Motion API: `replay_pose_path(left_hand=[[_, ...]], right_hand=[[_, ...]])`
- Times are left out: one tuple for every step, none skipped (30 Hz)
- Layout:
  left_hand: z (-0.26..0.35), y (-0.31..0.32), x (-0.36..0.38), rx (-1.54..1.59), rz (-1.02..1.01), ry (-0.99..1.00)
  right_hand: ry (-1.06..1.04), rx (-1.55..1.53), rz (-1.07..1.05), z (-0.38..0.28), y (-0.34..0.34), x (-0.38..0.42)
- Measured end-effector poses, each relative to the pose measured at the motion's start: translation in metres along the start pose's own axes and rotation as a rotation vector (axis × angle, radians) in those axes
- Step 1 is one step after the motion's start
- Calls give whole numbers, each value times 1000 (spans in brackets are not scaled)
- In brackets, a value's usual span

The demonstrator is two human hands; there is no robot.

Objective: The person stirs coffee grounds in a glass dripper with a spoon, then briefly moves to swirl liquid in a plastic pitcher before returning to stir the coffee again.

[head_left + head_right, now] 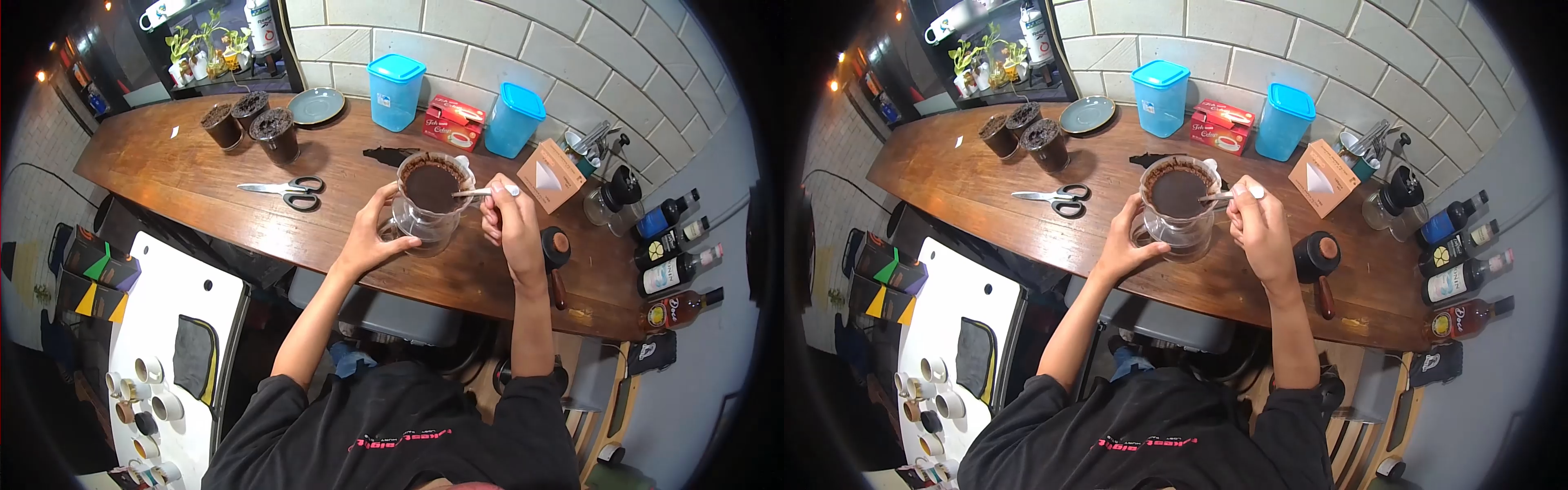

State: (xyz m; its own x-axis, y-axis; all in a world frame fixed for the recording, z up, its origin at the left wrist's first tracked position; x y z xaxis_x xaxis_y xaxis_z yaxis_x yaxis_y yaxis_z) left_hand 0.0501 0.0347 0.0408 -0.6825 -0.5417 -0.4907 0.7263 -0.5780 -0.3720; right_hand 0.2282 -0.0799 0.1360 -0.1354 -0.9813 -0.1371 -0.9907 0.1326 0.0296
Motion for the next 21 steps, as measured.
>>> replay_pose_path(left_hand=[[1, 0, 0, -5, 0, -5], [2, -1, 0, -11, -1, -9], [2, -1, 0, -13, -3, -4], [2, -1, -1, -12, -8, -2], [1, -1, -1, -1, -13, -11], [0, -1, 0, 9, -16, -21], [0, 0, 0, 10, -17, -20], [0, 0, 0, 15, -17, -15], [0, 0, -1, 21, -17, -9], [1, 0, -1, 20, -18, -8], [1, -1, -1, 21, -23, -14], [1, -1, -1, 22, -28, -22], [2, -2, 0, 20, -28, -21], [3, -1, 0, 30, -33, -28], [3, -1, -1, 42, -39, -34], [3, -1, -1, 42, -42, -36], [2, -1, -1, 30, -42, -20], [3, -1, -1, 18, -42, -6], [4, -1, -2, 18, -46, -8], [3, -1, -2, 54, -39, -33], [3, 0, -2, 90, -32, -60]], right_hand=[[18, -26, 4, 0, 0, 0], [12, -24, 12, -1, -1, -1], [27, -50, 7, 0, -3, -2], [44, -77, 1, 2, -4, -2], [44, -78, 6, 1, -6, -2], [66, -117, 3, 2, -7, -3], [87, -155, 0, 3, -8, -4], [85, -155, 1, 2, -9, -6], [87, -162, -5, 3, -10, -7], [89, -169, -12, 3, -11, -8], [87, -169, -12, 2, -14, -11], [69, -159, -9, 0, -16, -14], [52, -149, -8, -1, -18, -17], [52, -150, -9, -4, -20, -21], [52, -76, -27, -9, -22, -25], [54, -4, -42, -13, -24, -28], [46, 80, -62, -20, -25, -32], [49, 76, -58, -24, -24, -34], [-31, 281, -58, -35, -19, -36], [-111, 486, -60, -45, -14, -38], [-165, 624, -78, -54, -11, -38]])
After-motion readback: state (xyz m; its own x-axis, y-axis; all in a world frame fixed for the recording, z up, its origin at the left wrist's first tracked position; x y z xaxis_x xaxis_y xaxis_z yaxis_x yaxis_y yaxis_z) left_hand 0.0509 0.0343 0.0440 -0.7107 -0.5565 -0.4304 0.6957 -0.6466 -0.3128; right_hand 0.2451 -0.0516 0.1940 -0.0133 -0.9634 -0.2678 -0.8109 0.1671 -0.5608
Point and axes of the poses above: each hand's wrist, its own x-axis away from the middle knuckle, its own y-axis out of the palm, z = x × y, the point moved 5 cm from there along -x, towards the middle knuckle, and after that the axes turned 10 degrees about -z, right-handed, at the moved point
